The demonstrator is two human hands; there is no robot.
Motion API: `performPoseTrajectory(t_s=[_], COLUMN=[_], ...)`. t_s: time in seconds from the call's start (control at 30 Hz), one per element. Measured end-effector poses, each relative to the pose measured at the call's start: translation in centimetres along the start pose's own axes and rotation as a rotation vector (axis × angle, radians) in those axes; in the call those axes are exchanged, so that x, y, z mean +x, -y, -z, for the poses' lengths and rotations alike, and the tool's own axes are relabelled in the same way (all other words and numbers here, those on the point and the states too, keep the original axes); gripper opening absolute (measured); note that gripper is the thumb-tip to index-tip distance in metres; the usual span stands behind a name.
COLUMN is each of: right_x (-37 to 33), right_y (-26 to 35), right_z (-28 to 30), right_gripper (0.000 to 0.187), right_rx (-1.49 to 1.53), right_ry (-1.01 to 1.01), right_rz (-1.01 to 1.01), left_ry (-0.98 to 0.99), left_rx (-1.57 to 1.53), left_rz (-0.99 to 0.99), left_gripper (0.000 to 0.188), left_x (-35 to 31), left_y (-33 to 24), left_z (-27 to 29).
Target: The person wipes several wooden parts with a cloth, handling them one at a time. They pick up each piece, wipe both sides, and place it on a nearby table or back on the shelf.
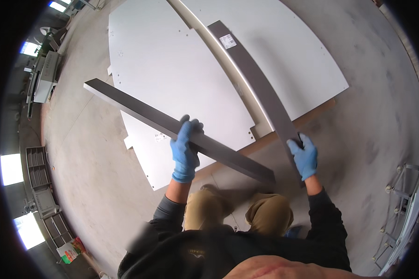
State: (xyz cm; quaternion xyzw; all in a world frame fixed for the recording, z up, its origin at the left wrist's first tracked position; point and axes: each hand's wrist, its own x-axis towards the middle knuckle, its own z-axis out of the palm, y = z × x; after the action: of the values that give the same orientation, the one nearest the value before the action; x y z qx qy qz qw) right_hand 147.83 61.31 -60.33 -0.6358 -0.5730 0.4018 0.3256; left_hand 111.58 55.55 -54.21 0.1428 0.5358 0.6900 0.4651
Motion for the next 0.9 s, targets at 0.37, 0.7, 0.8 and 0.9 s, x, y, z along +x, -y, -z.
performPoseTrajectory(t_s=[0.37, 0.7, 0.8, 0.9], right_x=[-6.5, -12.6, -14.8, -17.3], right_y=[18.0, 31.8, 36.7, 41.9], right_z=[3.4, 12.3, 13.8, 14.4], right_gripper=[0.038, 0.033, 0.03, 0.027], right_rx=[-0.334, -0.359, -0.397, -0.405], right_ry=[-0.25, -0.101, -0.093, -0.136], right_rz=[0.412, 0.455, 0.486, 0.594], left_ry=[-0.008, 0.02, 0.025, 0.021], left_rx=[0.099, 0.065, 0.055, -0.016], left_rz=[0.222, 0.216, 0.235, 0.276], left_gripper=[0.062, 0.036, 0.033, 0.033], left_x=[-6.2, -13.2, -14.6, -15.7], left_y=[-9.5, -21.0, -24.4, -27.8], left_z=[-12.9, -18.7, -18.7, -17.8])
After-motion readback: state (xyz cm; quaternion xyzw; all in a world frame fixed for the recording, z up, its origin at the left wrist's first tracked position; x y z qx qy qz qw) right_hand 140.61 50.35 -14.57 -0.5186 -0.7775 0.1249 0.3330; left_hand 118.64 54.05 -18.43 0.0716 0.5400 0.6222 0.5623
